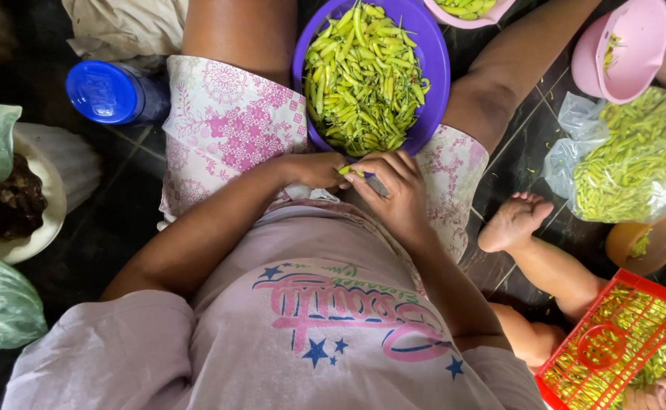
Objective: Manually removing the stems from green chilies and sorting them into a bowl.
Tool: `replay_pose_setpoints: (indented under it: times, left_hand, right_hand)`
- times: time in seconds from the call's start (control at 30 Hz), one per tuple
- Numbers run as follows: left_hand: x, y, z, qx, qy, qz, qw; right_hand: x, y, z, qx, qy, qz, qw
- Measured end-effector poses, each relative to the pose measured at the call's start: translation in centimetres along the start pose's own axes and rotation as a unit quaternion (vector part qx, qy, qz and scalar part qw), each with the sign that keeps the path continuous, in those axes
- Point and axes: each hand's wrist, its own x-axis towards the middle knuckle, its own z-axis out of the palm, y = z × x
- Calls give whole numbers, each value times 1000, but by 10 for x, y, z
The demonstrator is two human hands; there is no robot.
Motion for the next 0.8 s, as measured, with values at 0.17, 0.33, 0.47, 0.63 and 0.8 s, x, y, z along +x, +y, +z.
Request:
replay_pose_setpoints:
  times: [0.17,0.33,0.47,0.63,0.8]
  left_hand:
    - [-2,5,-1,-5,-3,6,1000]
    - [-3,4,0,-2,-3,11,1000]
    - [-11,18,-1,1,-14,11,1000]
    - [-14,18,-1,-1,-11,10,1000]
    - [-13,20,-1,29,-18,18,999]
  right_hand:
    - [3,4,2,-55,15,10,998]
    - [9,6,6,-29,9,10,999]
    - [17,5,-5,102,-69,52,991]
    - [18,38,-2,260,-104,135,950]
    - [65,25,-14,4,-55,87,995]
